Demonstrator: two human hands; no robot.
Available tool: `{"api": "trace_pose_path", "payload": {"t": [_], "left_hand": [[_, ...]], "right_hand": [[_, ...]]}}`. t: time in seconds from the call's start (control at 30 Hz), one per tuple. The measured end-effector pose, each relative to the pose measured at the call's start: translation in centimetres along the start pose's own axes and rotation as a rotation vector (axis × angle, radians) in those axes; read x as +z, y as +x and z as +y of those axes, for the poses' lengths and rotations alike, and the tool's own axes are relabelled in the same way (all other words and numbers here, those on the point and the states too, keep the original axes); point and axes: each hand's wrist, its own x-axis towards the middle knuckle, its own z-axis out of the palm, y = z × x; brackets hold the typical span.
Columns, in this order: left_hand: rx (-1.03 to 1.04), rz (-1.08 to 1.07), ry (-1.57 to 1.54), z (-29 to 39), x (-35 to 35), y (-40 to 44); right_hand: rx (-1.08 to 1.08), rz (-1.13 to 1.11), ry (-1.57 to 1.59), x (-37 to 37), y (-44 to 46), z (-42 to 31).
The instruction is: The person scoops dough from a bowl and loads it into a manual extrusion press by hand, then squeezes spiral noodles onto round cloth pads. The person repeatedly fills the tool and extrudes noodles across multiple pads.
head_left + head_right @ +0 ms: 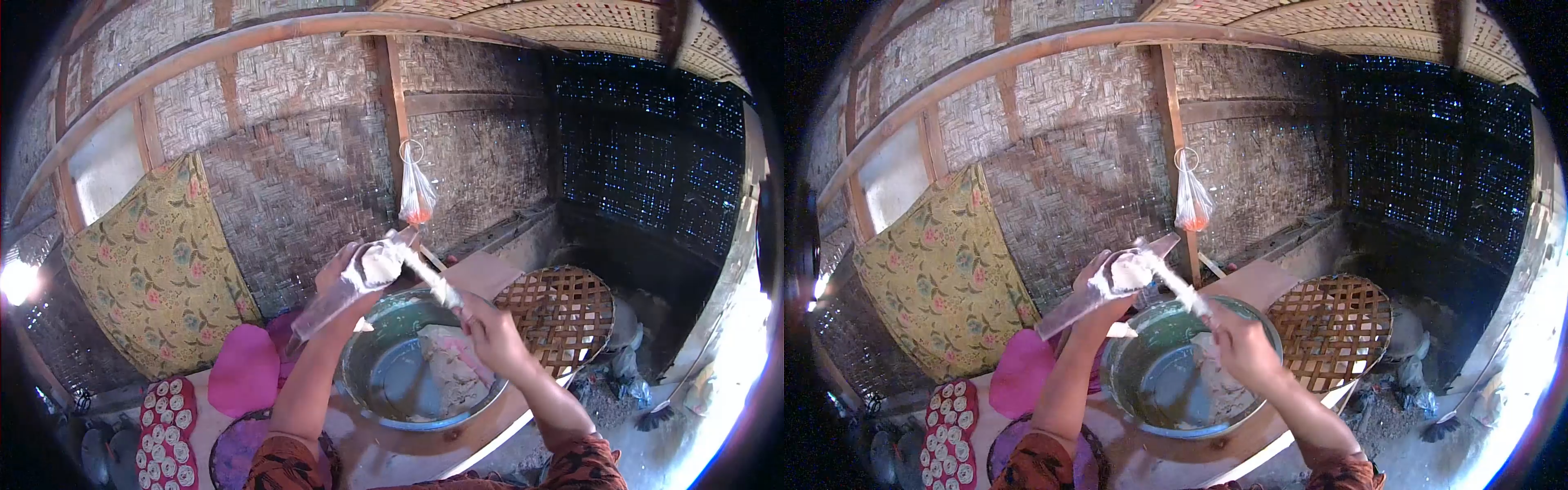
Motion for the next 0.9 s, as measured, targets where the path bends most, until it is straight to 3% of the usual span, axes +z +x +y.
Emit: {"api": "trace_pose_path", "payload": {"t": [0.07, 0.13, 0.2, 0.23, 0.27, 0.33, 0.37, 0.4, 0.43, 0.5, 0.53, 0.6, 0.63, 0.7, 0.73, 0.77, 0.8, 0.83, 0.9], "left_hand": [[-0.108, 0.008, -0.028, 0.8, 0.4, -0.6], [-0.291, 0.068, -0.485, -1.1, 4.8, -1.4], [-0.392, 0.103, -0.711, -1.4, 5.2, -1.3], [-0.431, 0.063, -0.888, -1.4, 3.9, -1.0], [-0.389, 0.052, -0.745, -2.1, 3.2, -0.8], [-0.353, 0.076, -0.57, -4.4, 2.4, -0.8], [-0.357, 0.105, -0.539, -6.0, 2.3, -1.0], [-0.232, 0.072, -0.191, -5.7, -0.2, -0.7], [-0.114, 0.084, 0.164, -5.3, -2.7, -0.3], [0.018, 0.222, 0.074, -5.4, -6.9, 0.5], [0.111, 0.236, 0.213, -6.5, -8.6, 0.2], [-0.675, 0.265, -0.904, -6.8, -13.0, -0.8], [-0.796, 0.357, -1.359, -8.2, -13.6, -2.0], [-0.734, 0.401, -1.807, -7.6, -14.8, -3.1], [-0.756, 0.425, -1.94, -5.8, -15.4, -3.1], [-0.809, 0.445, -2.038, -5.2, -15.0, -4.5], [-0.856, 0.467, -2.136, -4.9, -14.4, -6.3], [-0.994, 0.501, -2.203, -4.6, -13.9, -7.9], [-1.11, 0.508, -2.032, -3.1, -14.0, -10.7]], "right_hand": [[-0.033, 0.018, -0.022, 0.7, 0.9, 1.7], [-0.142, 0.044, -0.002, 2.0, 1.2, 1.7], [-0.092, 0.012, 0.011, 1.6, 0.4, 0.0], [0.037, -0.115, 0.077, 1.2, 0.0, -0.7], [0.163, -0.242, 0.144, 1.0, -0.1, -0.9], [0.192, -0.303, 0.157, -1.2, -0.2, 1.3], [0.132, -0.468, -0.125, -2.7, 0.3, 2.4], [0.07, -0.629, -0.406, -3.4, 0.5, 3.4], [0.066, -0.647, -0.399, -2.2, 0.4, 5.7], [0.232, -1.008, -1.076, 1.7, -0.7, 10.9], [0.218, -1.023, -1.073, 2.1, -0.7, 10.9], [-0.119, -0.824, -1.153, 2.8, -0.1, 10.3], [0.037, -0.809, -0.819, 3.2, 1.0, 6.6], [-0.173, -0.72, -0.002, 6.6, 1.3, 4.5], [0.061, -0.852, 0.537, 8.8, 0.3, 2.4], [0.316, -0.935, 1.077, 10.7, -0.9, -0.4], [0.632, -0.923, 1.389, 12.6, -2.3, -2.9], [0.664, -1.11, 1.718, 14.5, -3.3, -3.4], [0.699, -1.312, 2.042, 16.4, -5.3, -4.1]]}}
